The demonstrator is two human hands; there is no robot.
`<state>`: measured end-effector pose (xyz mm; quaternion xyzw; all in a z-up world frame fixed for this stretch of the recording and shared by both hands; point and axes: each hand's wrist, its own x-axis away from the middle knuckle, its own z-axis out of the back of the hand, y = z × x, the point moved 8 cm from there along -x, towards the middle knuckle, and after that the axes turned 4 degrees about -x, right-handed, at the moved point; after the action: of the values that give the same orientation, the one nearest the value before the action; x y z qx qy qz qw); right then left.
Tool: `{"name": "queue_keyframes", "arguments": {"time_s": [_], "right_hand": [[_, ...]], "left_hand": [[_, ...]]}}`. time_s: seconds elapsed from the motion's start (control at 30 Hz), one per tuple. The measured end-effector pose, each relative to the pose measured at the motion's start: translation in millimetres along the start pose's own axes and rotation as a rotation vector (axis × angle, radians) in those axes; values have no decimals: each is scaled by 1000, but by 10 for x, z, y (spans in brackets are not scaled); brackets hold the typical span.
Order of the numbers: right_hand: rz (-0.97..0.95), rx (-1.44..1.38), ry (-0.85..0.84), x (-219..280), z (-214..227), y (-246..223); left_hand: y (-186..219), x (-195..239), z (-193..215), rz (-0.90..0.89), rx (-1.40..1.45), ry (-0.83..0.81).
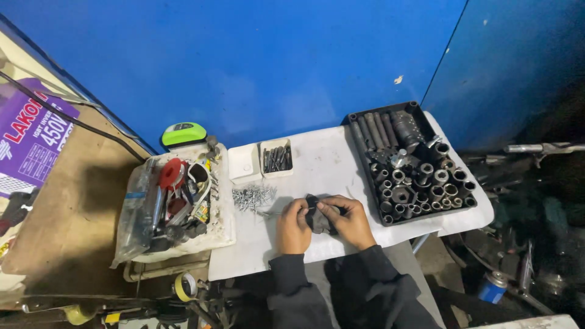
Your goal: Cleaning a small mechanical engine component using a cloth and a thin wire tool.
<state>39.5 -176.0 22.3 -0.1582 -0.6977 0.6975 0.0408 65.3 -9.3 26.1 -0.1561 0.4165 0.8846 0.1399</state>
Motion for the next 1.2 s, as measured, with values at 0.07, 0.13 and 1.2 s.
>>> {"name": "queue_keyframes", "arguments": {"time_s": [0.07,0.13,1.2], "right_hand": [[24,-7,-32,-18,-3,-9],[27,-22,-81,0,-31,24],[39,61,-196,-57,-89,-76]], "left_hand": [[23,-30,-2,-9,-14,8],[88,-23,58,-17,25,29],[237,59,90,-8,-13,43]]}}
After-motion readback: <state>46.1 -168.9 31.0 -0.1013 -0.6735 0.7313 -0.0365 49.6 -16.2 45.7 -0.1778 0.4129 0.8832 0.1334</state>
